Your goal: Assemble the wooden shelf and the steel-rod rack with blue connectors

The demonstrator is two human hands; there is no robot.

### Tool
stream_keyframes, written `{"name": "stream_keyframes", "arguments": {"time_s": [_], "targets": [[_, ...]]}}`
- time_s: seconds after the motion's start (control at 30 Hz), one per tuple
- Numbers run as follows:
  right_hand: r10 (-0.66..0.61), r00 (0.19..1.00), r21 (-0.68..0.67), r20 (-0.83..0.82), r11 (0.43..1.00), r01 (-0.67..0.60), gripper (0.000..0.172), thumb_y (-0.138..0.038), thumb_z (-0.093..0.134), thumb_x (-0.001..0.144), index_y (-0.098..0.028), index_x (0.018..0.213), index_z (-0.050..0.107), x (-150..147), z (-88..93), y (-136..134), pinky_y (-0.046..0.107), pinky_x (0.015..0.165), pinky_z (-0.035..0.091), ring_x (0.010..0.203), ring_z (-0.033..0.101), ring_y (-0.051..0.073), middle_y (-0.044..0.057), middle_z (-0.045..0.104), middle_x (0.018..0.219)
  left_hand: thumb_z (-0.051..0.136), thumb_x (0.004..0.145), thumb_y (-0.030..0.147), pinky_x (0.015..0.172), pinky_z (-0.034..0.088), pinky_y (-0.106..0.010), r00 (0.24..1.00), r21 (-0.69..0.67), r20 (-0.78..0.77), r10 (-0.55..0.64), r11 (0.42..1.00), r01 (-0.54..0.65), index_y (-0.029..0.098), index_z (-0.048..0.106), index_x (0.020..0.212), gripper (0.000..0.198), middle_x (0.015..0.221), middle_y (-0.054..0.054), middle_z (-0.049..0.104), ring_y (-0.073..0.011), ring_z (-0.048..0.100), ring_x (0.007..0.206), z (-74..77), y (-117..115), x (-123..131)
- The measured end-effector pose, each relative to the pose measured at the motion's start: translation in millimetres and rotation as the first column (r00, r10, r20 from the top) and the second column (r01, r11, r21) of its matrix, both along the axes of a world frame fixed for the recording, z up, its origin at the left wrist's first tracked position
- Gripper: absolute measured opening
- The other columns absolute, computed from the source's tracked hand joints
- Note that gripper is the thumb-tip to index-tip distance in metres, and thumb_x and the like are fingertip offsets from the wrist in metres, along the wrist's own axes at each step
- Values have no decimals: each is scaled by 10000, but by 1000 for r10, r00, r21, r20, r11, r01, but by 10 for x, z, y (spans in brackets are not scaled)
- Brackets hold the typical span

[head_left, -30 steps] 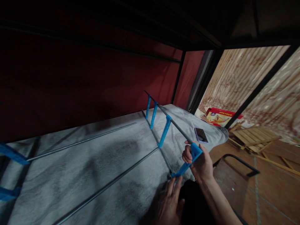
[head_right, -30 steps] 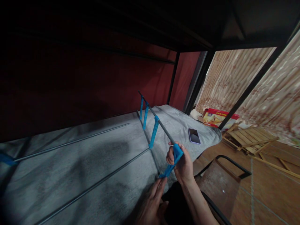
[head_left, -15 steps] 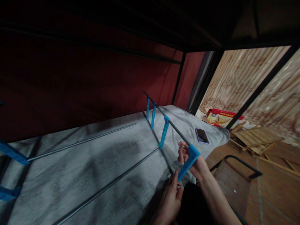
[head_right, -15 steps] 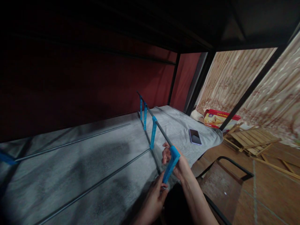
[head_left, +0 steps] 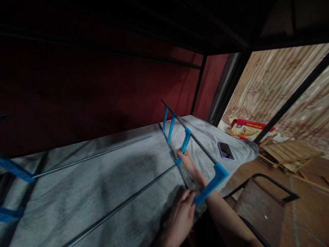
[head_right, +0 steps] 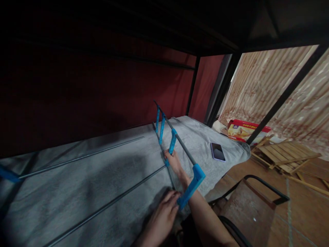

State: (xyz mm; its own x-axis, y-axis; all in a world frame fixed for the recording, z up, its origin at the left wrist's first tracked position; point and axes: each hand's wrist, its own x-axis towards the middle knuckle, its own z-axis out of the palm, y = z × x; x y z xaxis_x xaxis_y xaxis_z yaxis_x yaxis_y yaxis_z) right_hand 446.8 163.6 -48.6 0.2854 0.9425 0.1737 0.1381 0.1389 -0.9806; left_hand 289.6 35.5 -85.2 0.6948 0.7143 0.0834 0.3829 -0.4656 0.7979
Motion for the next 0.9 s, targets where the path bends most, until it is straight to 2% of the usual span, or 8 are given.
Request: {"name": "stream_keyframes", "arguments": {"time_s": [0.07, 0.13, 0.17, 0.23, 0.33, 0.43, 0.63, 0.9], "targets": [[-31, 999, 33, -11, 999, 32, 247, -464, 561, 822, -238, 723, 539, -17, -22, 15, 300, 688, 424, 694, 474, 161, -14, 539, 724, 324, 923, 146, 1088, 416, -358, 983, 209, -57, 175, 965, -160, 238, 543, 1341, 481, 1388, -66, 551, -205, 507, 1269, -7, 272, -228], [-56, 997, 54, -43, 997, 59, 201, -447, 573, 807, -248, 804, 549, -21, -39, 34, 289, 671, 418, 702, 478, 156, -19, 541, 762, 327, 932, 171, 1074, 415, -428, 912, 387, -118, 394, 863, -323, 139, 572, 1296, 440, 1311, -140, 589, -258, 520, 1233, -37, 535, -492], [-61, 996, 58, -60, 996, 65, 193, -437, 575, 799, -250, 841, 551, -23, -48, 47, 287, 662, 417, 696, 480, 155, -21, 535, 763, 336, 939, 197, 1059, 419, -448, 874, 439, -154, 460, 824, -357, 119, 571, 1287, 427, 1285, -153, 597, -270, 533, 1200, -58, 642, -612], [-51, 995, 61, -86, 997, 56, 202, -419, 559, 789, -255, 907, 548, -33, -67, 76, 288, 640, 411, 669, 480, 156, -27, 511, 731, 350, 940, 224, 1002, 449, -452, 817, 476, -248, 521, 800, -366, 118, 606, 1222, 396, 1168, -139, 644, -269, 575, 1099, -103, 780, -786], [2, 998, 71, -58, 997, 2, 208, -391, 543, 775, -267, 942, 549, -54, -97, 106, 294, 625, 398, 649, 474, 165, -36, 487, 680, 328, 930, 184, 990, 441, -440, 780, 475, -345, 522, 814, -335, 124, 632, 1166, 389, 1115, -122, 656, -259, 572, 1065, -163, 833, -857], [6, 1000, 50, -12, 999, -5, 209, -375, 552, 759, -274, 941, 560, -62, -100, 108, 291, 622, 388, 651, 469, 165, -37, 502, 688, 297, 920, 131, 1002, 422, -431, 771, 465, -351, 532, 813, -350, 137, 633, 1162, 414, 1139, -113, 649, -249, 551, 1077, -208, 817, -824], [-1, 994, 9, -110, 1000, 2, 193, -343, 548, 728, -245, 893, 526, 14, 19, 96, 279, 604, 397, 637, 482, 154, -42, 501, 663, 300, 927, 145, 999, 437, -429, 825, 416, -289, 486, 840, -349, 169, 618, 1184, 410, 1155, -107, 658, -247, 564, 1092, -259, 809, -903], [-3, 980, 17, -198, 1000, 6, 137, -278, 523, 727, -234, 852, 488, 58, 3, 70, 257, 628, 396, 647, 451, 123, -54, 444, 677, 274, 928, 125, 922, 479, -381, 828, 375, -287, 482, 851, -366, 156, 616, 1162, 416, 1098, -93, 630, -226, 601, 992, -53, 859, -900]]}}
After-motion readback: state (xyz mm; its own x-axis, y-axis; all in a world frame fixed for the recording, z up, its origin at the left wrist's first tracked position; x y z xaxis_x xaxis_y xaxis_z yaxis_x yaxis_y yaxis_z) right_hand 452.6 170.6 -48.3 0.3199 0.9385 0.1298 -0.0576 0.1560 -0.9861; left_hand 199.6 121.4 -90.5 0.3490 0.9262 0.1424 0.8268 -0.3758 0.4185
